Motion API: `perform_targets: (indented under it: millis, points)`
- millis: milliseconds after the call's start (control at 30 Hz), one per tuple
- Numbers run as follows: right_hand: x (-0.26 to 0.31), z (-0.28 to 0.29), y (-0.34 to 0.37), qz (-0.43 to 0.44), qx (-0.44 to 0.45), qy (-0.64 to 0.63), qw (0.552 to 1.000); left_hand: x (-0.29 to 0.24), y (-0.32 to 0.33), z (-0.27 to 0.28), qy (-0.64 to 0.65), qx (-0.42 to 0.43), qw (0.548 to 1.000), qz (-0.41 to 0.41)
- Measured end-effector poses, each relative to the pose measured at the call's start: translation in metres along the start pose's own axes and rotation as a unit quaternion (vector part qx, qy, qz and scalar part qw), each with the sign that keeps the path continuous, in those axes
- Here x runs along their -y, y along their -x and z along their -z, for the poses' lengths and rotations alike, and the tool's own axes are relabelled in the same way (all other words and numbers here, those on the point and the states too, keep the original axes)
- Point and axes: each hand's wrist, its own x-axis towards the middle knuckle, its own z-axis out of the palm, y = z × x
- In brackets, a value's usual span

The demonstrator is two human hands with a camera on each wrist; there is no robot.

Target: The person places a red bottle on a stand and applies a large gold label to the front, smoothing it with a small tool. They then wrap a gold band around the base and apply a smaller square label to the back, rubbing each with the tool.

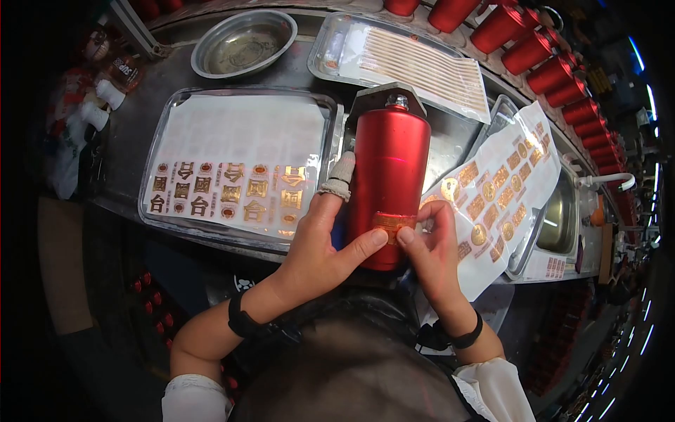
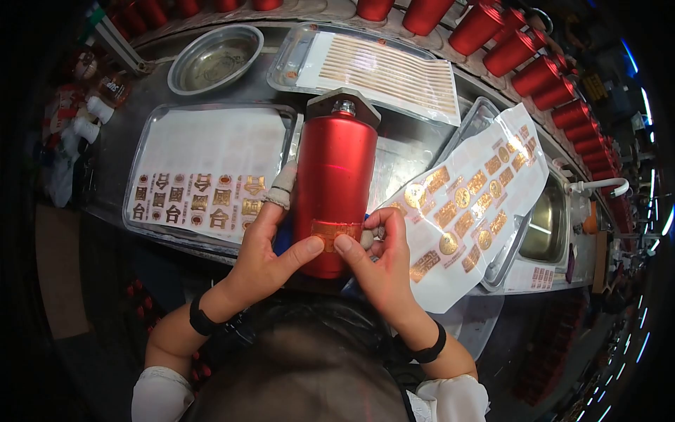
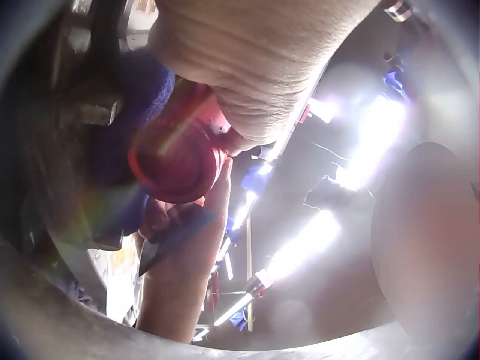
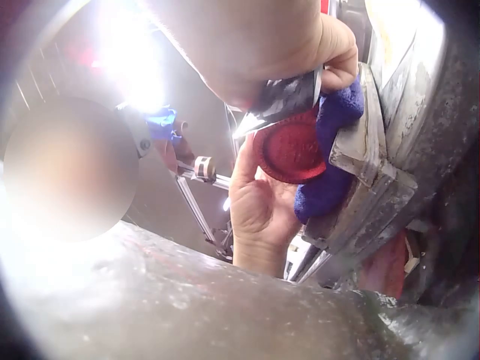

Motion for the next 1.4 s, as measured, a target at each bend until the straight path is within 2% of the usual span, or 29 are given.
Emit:
perform_targets:
  millis: [133,267,367,833,1167,1267,1333,1400]
  points:
    - [-0.005,0.001,-0.001,0.016,-0.007,0.018,1.000,-0.002,0.001,0.000,0.036,0.000,0.999,0.006]
    - [0.005,-0.002,0.000,-0.026,-0.003,-0.046,0.999,-0.010,-0.005,0.000,0.144,-0.022,0.987,0.066]
    - [0.001,0.000,-0.001,-0.014,-0.005,-0.027,1.000,-0.004,-0.003,-0.001,0.083,-0.008,0.995,0.048]
    - [-0.006,0.003,-0.003,0.013,-0.001,-0.009,1.000,-0.004,-0.005,0.001,0.101,-0.002,0.994,0.040]
    - [-0.006,0.009,-0.003,-0.014,0.039,-0.090,0.995,-0.013,-0.011,-0.005,-0.004,-0.034,0.999,0.024]
    - [-0.003,0.011,-0.003,0.011,0.046,-0.070,0.996,-0.022,-0.014,0.001,0.123,0.020,0.982,0.145]
    - [-0.006,0.014,-0.004,0.028,0.050,-0.040,0.998,-0.018,-0.014,0.002,0.129,0.023,0.983,0.130]
    - [-0.004,0.012,-0.005,0.005,0.053,-0.108,0.993,-0.016,-0.014,0.002,0.117,0.019,0.986,0.113]
